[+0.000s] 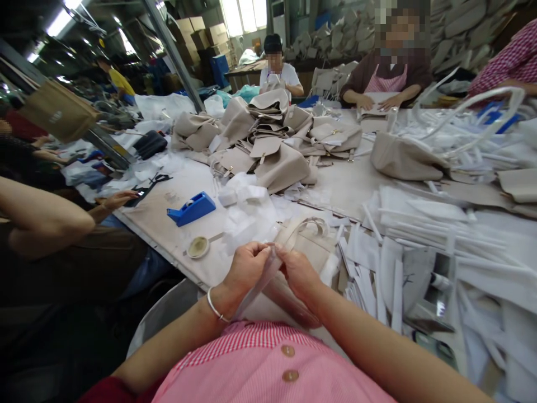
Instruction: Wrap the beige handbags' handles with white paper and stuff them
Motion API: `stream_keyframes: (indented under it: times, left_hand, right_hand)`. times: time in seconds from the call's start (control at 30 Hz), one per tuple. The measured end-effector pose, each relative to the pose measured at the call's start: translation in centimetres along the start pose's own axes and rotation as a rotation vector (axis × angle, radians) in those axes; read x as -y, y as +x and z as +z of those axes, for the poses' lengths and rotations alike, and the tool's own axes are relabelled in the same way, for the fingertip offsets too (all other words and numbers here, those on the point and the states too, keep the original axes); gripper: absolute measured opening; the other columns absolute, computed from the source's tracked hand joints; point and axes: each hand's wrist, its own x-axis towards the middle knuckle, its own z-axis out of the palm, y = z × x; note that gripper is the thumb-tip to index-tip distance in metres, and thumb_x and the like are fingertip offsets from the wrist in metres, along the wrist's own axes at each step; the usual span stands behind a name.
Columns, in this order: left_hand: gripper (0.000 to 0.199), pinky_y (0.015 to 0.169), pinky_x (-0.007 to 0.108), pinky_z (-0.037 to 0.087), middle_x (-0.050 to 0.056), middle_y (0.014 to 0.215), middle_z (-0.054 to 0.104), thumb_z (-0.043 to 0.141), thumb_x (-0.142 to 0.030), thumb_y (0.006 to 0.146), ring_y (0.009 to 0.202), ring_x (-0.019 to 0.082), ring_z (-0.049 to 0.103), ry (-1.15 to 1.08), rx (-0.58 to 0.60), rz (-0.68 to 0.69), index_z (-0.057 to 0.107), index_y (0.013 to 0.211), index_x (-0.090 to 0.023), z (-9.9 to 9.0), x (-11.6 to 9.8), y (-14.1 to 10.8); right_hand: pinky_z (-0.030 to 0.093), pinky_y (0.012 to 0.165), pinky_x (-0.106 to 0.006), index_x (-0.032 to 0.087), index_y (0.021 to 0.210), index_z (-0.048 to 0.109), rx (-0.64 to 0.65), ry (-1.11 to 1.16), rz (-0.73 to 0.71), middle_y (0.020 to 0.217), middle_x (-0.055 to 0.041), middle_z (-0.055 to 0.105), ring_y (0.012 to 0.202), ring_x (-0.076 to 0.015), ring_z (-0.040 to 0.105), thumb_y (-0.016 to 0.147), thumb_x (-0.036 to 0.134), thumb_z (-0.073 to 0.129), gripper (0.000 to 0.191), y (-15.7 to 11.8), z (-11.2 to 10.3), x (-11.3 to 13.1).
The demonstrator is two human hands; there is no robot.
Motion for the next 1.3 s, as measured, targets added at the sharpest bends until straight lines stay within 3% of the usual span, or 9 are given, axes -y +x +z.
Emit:
stream_keyframes:
  times: [0.17,0.3,0.4,0.6,0.77,0.9,1.07,1.2,1.3]
  left_hand:
    - [0.019,0.069,0.026,0.048,0.005,0.078,0.073,0.058,-0.027,0.081,0.072,0.016,0.064,0.061,0.023,0.018,0.073,0.077,-0.015,0.2,1.2,0.1]
    - [0.020,0.066,0.025,0.046,0.004,0.075,0.071,0.058,-0.030,0.082,0.070,0.016,0.062,0.112,0.005,0.008,0.071,0.075,-0.016,0.8,1.6,0.5]
    - [0.019,0.066,0.025,0.046,0.004,0.075,0.071,0.058,-0.028,0.081,0.071,0.016,0.063,0.102,0.006,-0.014,0.070,0.074,-0.016,1.1,1.8,1.0]
    - [0.017,0.068,0.026,0.047,0.004,0.076,0.072,0.058,-0.027,0.080,0.072,0.017,0.064,0.130,0.023,-0.036,0.070,0.074,-0.017,1.4,2.2,1.1]
    - [0.016,0.067,0.027,0.047,0.004,0.074,0.071,0.059,-0.025,0.080,0.070,0.016,0.063,0.130,0.022,-0.050,0.071,0.074,-0.016,1.9,1.9,1.9]
    - [0.015,0.065,0.026,0.046,0.005,0.071,0.070,0.059,-0.021,0.078,0.067,0.016,0.061,0.131,0.024,-0.087,0.071,0.073,-0.014,2.5,2.0,3.0]
    - [0.016,0.063,0.026,0.045,0.005,0.073,0.071,0.059,-0.023,0.078,0.066,0.016,0.061,0.110,0.041,-0.096,0.072,0.075,-0.013,2.9,2.1,3.4]
    - [0.015,0.064,0.026,0.045,0.004,0.070,0.070,0.060,-0.022,0.076,0.065,0.016,0.060,0.121,0.054,-0.080,0.073,0.074,-0.013,3.1,2.2,3.8]
    - [0.014,0.064,0.026,0.046,0.005,0.071,0.071,0.060,-0.019,0.075,0.067,0.016,0.061,0.131,0.044,-0.082,0.072,0.074,-0.013,3.4,2.5,4.6]
  right_hand:
    - [0.052,0.079,-0.035,0.019,0.096,0.074,-0.053,0.177,0.124,0.098,-0.0069,0.074,0.086,-0.0221,0.066,0.083,0.046,0.063,0.032,0.9,-1.0,0.1]
    - [0.053,0.076,-0.032,0.018,0.086,0.073,-0.138,0.156,0.082,0.091,-0.0051,0.075,0.077,-0.0186,0.065,0.081,0.031,0.065,0.016,2.3,-1.7,0.7]
    - [0.052,0.073,-0.029,0.016,0.090,0.074,-0.091,0.090,0.068,0.089,-0.0048,0.074,0.076,-0.0176,0.064,0.078,0.027,0.069,0.018,1.3,-1.4,-0.8]
    - [0.054,0.072,-0.034,0.020,0.094,0.071,-0.148,0.178,0.134,0.094,-0.0070,0.075,0.079,-0.0203,0.067,0.085,0.041,0.060,0.026,2.1,-2.7,-0.2]
    - [0.054,0.068,-0.030,0.019,0.083,0.070,-0.209,0.147,0.116,0.083,-0.0036,0.073,0.070,-0.0165,0.065,0.080,0.025,0.066,0.008,3.6,-3.0,-0.5]
    - [0.054,0.066,-0.030,0.018,0.089,0.070,-0.169,0.147,0.165,0.081,-0.0033,0.073,0.069,-0.0168,0.064,0.081,0.029,0.068,0.013,2.2,-2.7,-2.2]
    - [0.054,0.068,-0.035,0.019,0.088,0.069,-0.136,0.179,0.190,0.081,-0.0060,0.074,0.070,-0.0204,0.067,0.089,0.047,0.054,0.031,2.8,-3.6,-0.3]
    - [0.053,0.064,-0.032,0.019,0.082,0.068,-0.273,0.190,0.148,0.078,-0.0053,0.073,0.067,-0.0189,0.066,0.086,0.029,0.059,0.014,4.5,-3.8,0.2]
    - [0.053,0.058,-0.029,0.018,0.084,0.068,-0.257,0.152,0.132,0.076,-0.0035,0.073,0.062,-0.0172,0.063,0.080,0.020,0.065,0.005,4.6,-3.7,-0.9]
